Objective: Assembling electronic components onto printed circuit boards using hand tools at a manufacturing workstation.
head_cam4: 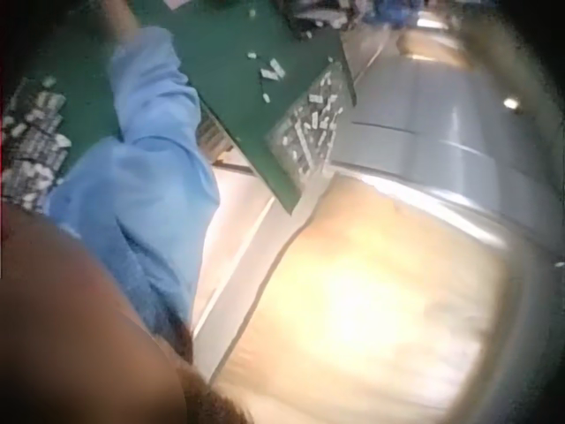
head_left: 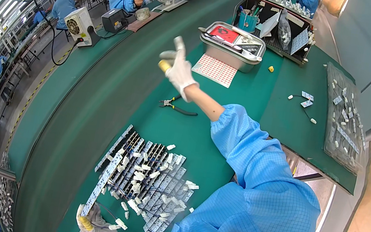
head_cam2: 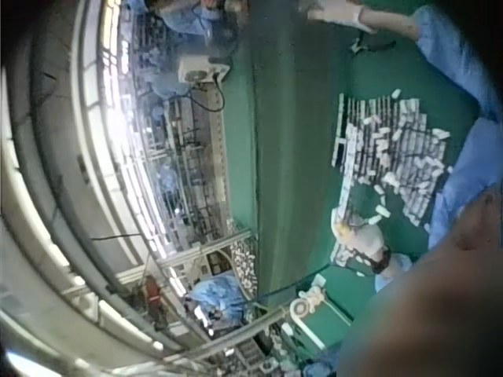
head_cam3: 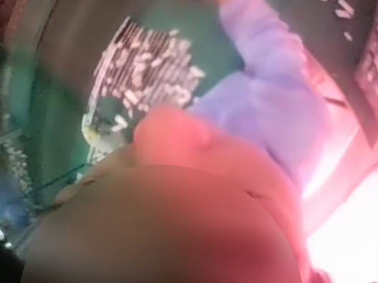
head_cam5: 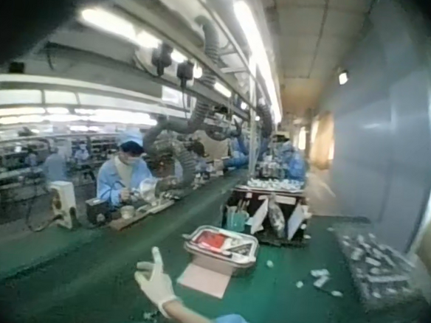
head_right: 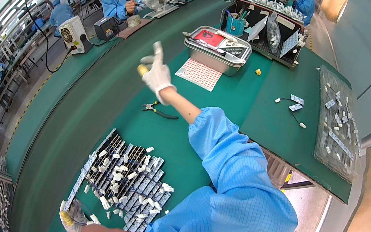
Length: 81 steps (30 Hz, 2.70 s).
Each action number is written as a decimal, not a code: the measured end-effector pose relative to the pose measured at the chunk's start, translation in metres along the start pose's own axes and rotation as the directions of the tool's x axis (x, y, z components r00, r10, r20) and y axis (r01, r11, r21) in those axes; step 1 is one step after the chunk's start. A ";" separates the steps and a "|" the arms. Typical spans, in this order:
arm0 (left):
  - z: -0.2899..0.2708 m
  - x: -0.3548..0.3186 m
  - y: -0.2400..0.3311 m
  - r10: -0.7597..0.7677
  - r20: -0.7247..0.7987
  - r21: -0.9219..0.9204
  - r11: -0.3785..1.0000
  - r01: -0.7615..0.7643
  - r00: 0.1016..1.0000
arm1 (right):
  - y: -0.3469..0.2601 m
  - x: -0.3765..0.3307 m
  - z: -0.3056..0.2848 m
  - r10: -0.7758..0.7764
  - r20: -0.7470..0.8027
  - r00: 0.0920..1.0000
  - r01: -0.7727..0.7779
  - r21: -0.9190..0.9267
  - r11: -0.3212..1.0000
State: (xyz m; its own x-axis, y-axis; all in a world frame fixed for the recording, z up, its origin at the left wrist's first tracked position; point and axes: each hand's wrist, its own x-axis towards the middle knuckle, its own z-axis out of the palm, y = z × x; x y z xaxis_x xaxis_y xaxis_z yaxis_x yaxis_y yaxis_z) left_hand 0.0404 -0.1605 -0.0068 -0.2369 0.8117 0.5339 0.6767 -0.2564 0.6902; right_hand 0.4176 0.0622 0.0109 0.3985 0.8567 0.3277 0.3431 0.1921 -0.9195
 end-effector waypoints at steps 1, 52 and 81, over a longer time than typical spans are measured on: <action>0.006 -0.003 -0.004 -0.126 -0.016 -0.240 0.964 0.118 0.992 | 0.002 -0.008 0.010 -0.038 0.096 0.995 0.032 0.065 0.997; -0.001 -0.002 0.011 -0.267 0.224 -0.647 0.679 0.348 0.937 | -0.043 -0.137 0.053 -0.153 0.855 0.496 -0.390 0.377 0.840; 0.002 -0.006 0.014 -0.268 0.285 -0.696 0.602 0.391 0.920 | -0.032 -0.135 0.048 -0.198 0.830 0.522 -0.469 0.473 0.746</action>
State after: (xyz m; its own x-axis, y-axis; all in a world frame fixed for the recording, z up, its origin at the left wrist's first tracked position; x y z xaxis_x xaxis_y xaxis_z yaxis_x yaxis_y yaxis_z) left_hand 0.0531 -0.1685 -0.0012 -0.2006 0.9653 0.1670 -0.1702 -0.2022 0.9645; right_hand 0.3116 -0.0368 -0.0143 -0.5658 0.8062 0.1730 -0.3331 -0.0316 -0.9424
